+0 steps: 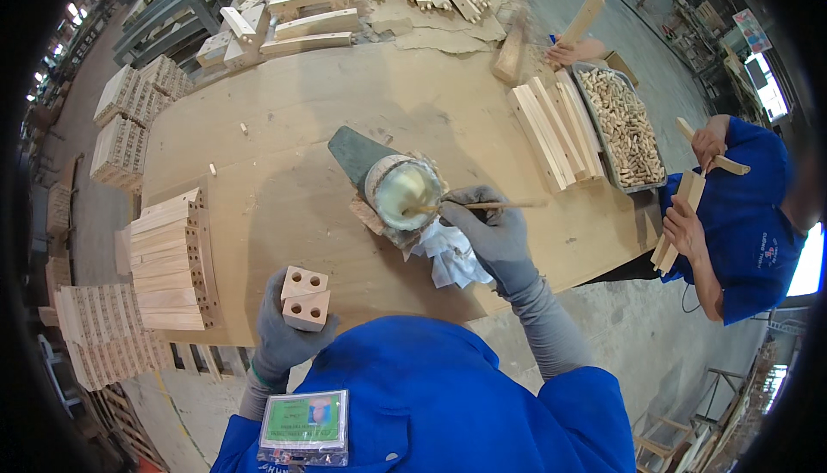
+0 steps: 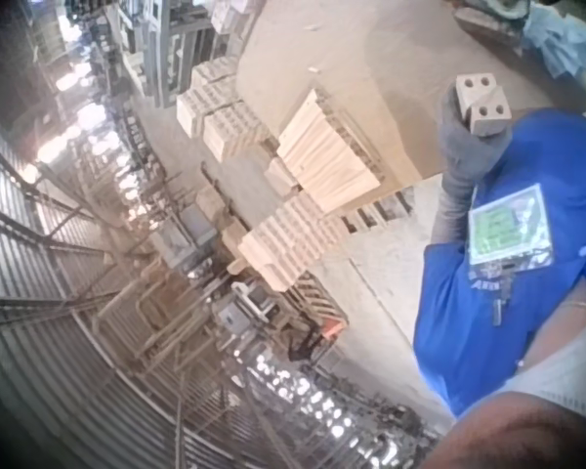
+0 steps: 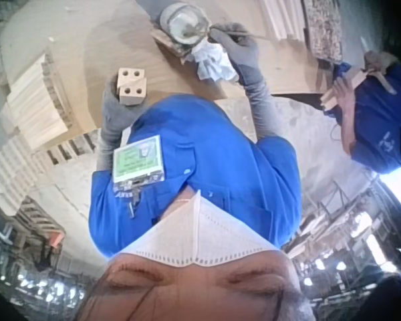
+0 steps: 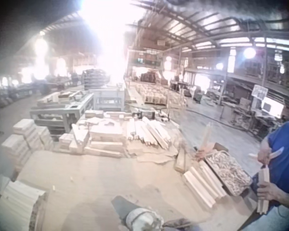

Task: The person applies glue into the holes of small wooden blocks using a thin stick, then places the blocks onto a stack. The person repeats this process for multiple blocks throughout the clip.

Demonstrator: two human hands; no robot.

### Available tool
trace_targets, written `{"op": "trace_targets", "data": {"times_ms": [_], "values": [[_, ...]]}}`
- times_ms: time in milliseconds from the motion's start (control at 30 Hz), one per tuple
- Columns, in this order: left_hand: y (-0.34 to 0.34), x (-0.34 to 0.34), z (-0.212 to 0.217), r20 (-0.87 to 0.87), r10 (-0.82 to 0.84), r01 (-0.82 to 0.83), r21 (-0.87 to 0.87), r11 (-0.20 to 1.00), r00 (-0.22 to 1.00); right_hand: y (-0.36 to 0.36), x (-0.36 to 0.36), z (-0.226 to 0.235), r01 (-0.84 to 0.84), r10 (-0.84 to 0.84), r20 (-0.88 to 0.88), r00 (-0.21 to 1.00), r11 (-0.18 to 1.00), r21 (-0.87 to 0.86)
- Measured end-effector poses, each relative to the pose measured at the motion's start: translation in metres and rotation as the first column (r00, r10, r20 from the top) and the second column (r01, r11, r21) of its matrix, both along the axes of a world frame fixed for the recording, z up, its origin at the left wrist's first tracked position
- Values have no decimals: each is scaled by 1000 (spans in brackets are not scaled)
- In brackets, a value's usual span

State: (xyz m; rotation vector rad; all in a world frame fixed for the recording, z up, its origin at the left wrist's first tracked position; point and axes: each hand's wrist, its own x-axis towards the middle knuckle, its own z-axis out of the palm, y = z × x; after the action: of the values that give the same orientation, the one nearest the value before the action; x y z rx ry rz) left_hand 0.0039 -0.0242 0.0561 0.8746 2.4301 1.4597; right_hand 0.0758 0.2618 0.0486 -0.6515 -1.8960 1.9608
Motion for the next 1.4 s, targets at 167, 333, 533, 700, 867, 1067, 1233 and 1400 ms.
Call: {"op": "trace_targets", "data": {"times_ms": [167, 333, 533, 700, 867, 1067, 1233, 1400], "values": [[10, -3, 0, 68, -29, 30, -19, 999, 997, -6, 17, -1, -3, 12, -140, 990, 998, 66], [19, -1, 4, 142, -89, 101, -76, 992, 986, -13, 27, 11, 115, -151, -143, 978, 967, -229], [28, 5, 6, 213, -140, 168, -119, 979, 967, -27, 18, 76, -50, 25, -146, 989, 984, -169], [28, 13, 4, 146, -184, 195, -67, 979, 972, -33, 10, 96, -292, 292, -9, 956, 956, 5], [29, 16, 5, 123, -206, 212, -37, 977, 971, -38, 5, 98, -373, 366, 106, 925, 926, 55], [25, 16, 5, 146, -222, 228, -25, 973, 964, -38, 5, 102, -391, 390, 35, 920, 919, 47], [24, 16, 8, 154, -222, 226, -9, 974, 963, -39, 7, 103, -343, 341, 67, 938, 939, 22], [24, 15, 8, 182, -228, 232, 1, 973, 956, -37, 8, 101, -283, 283, 26, 959, 959, 2]]}}
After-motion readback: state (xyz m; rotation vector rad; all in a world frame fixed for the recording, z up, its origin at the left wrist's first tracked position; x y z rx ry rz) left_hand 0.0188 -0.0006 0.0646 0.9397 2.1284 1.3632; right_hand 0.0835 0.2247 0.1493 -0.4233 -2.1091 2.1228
